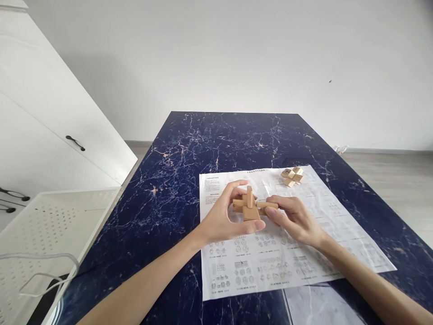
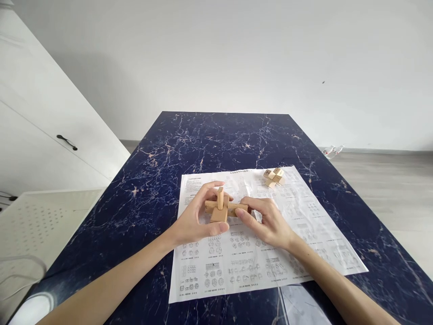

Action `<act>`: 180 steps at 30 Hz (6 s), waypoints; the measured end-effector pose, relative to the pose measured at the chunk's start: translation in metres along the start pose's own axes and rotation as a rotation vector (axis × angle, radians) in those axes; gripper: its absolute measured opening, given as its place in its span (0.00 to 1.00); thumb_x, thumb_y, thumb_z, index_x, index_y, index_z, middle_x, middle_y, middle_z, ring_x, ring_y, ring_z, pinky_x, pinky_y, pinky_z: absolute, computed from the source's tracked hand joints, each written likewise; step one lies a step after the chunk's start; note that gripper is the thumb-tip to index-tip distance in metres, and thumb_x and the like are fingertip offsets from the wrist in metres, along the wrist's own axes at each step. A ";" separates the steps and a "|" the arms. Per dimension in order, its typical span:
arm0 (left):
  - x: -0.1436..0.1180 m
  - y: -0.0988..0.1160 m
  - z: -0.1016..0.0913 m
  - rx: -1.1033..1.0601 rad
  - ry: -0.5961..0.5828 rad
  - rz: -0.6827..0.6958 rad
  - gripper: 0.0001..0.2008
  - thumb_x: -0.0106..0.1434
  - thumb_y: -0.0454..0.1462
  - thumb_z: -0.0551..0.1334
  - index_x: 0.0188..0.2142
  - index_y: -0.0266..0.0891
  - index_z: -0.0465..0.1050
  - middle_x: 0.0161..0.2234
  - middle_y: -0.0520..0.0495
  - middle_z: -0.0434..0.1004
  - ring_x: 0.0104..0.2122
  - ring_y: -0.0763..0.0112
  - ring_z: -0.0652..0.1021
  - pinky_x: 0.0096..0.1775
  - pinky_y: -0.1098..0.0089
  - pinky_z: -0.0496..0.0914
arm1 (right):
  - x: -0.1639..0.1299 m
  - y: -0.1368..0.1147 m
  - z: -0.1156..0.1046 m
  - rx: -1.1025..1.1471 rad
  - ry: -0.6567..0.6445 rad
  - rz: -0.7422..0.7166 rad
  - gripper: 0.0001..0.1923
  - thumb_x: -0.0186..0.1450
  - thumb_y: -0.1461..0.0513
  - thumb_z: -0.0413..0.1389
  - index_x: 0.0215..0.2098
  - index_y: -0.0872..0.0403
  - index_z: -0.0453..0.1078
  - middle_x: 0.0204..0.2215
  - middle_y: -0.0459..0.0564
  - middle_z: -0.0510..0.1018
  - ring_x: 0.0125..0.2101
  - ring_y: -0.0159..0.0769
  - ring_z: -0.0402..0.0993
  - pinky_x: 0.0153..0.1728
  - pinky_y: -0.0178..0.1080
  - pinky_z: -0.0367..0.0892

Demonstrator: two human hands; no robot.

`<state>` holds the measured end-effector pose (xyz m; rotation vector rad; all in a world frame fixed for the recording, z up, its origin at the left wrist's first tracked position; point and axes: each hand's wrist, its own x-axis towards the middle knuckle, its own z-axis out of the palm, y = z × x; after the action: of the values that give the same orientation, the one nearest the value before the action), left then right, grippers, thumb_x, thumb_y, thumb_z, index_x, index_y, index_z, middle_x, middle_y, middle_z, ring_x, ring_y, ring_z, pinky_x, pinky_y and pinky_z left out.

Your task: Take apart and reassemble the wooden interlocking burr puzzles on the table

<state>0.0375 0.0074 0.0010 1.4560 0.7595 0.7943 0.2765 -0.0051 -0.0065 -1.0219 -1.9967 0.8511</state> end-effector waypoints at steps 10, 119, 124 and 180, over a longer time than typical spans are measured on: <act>0.002 0.001 0.000 -0.049 -0.016 0.021 0.39 0.57 0.48 0.78 0.62 0.51 0.62 0.54 0.43 0.73 0.52 0.53 0.79 0.54 0.51 0.73 | -0.001 0.001 -0.002 -0.010 0.004 -0.008 0.20 0.78 0.53 0.53 0.29 0.52 0.67 0.22 0.42 0.65 0.23 0.32 0.59 0.26 0.38 0.55; 0.004 0.000 -0.011 0.036 -0.301 -0.104 0.40 0.55 0.47 0.78 0.64 0.48 0.68 0.58 0.38 0.76 0.54 0.48 0.80 0.53 0.49 0.76 | -0.005 -0.001 0.004 0.076 -0.176 0.005 0.23 0.78 0.53 0.52 0.25 0.51 0.59 0.21 0.39 0.58 0.21 0.29 0.51 0.23 0.36 0.52; 0.004 -0.002 -0.011 0.163 -0.324 -0.082 0.38 0.52 0.49 0.79 0.59 0.45 0.72 0.48 0.43 0.80 0.44 0.56 0.81 0.45 0.57 0.75 | -0.003 -0.006 0.002 0.065 -0.213 -0.011 0.24 0.77 0.54 0.53 0.24 0.51 0.56 0.20 0.38 0.55 0.21 0.29 0.48 0.22 0.36 0.49; 0.005 -0.004 -0.007 0.076 -0.173 -0.006 0.37 0.50 0.46 0.82 0.54 0.47 0.66 0.46 0.46 0.77 0.46 0.58 0.80 0.45 0.59 0.76 | -0.007 0.005 0.000 -0.096 -0.053 -0.105 0.21 0.78 0.55 0.53 0.27 0.51 0.60 0.20 0.39 0.59 0.21 0.29 0.55 0.23 0.36 0.52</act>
<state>0.0345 0.0154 -0.0022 1.5675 0.6679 0.6312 0.2815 -0.0088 -0.0125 -0.9472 -2.1339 0.7401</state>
